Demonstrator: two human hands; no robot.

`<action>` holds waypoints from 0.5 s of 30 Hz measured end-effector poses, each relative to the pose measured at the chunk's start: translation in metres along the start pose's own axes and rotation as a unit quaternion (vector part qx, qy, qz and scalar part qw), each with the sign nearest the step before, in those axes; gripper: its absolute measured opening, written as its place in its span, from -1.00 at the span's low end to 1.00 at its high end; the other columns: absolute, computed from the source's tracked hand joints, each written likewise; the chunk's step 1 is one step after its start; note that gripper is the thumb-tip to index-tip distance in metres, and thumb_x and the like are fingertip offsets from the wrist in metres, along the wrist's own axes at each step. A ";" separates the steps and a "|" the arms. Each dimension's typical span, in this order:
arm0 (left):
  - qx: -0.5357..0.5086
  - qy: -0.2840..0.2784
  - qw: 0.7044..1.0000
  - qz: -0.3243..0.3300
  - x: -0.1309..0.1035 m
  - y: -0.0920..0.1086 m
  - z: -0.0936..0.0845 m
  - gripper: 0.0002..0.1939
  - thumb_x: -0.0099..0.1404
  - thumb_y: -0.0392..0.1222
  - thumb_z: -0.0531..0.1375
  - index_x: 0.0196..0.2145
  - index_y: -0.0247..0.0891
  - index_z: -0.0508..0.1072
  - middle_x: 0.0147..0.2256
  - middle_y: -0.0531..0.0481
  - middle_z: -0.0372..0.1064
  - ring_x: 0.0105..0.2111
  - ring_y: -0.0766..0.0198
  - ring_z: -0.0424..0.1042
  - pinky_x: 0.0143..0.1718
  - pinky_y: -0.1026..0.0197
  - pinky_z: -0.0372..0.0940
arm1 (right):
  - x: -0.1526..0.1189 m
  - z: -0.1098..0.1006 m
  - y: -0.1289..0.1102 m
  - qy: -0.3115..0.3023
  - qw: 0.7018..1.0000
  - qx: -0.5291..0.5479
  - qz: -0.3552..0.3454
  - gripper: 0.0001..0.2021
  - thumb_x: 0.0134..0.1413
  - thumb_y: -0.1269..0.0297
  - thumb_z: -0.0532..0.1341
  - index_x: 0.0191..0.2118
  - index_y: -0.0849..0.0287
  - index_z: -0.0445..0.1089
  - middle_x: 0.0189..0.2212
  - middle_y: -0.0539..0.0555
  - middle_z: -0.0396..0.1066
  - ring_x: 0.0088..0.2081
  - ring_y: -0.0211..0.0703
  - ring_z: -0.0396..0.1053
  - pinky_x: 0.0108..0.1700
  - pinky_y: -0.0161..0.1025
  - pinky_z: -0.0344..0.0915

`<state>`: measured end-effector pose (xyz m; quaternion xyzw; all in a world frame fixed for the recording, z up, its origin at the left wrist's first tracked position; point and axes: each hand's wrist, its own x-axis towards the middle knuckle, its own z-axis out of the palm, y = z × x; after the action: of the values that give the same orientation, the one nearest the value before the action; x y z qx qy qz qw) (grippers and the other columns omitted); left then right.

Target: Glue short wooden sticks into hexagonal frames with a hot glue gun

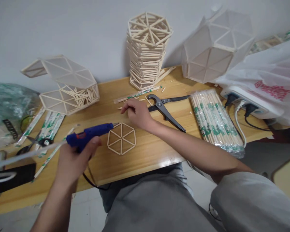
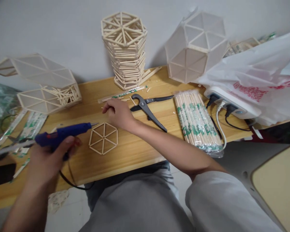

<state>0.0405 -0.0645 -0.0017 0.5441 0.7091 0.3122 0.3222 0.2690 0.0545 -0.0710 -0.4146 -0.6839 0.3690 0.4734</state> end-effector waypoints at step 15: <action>-0.067 -0.219 0.969 0.091 0.089 -0.025 -0.001 -0.67 0.10 0.10 0.46 -0.47 -0.25 0.66 -0.55 -0.01 0.50 -0.59 0.30 0.29 -0.55 0.24 0.18 | 0.000 -0.011 -0.004 0.058 0.995 0.061 0.050 -0.68 -0.06 0.51 -0.01 -0.45 0.12 0.48 -0.43 0.00 0.54 -0.30 -0.15 0.48 -0.15 -0.20 0.37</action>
<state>0.0078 0.0162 -0.0319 0.6382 0.5466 0.2603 0.4756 0.2783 0.0545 -0.0648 -0.4393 -0.6099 0.4086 0.5177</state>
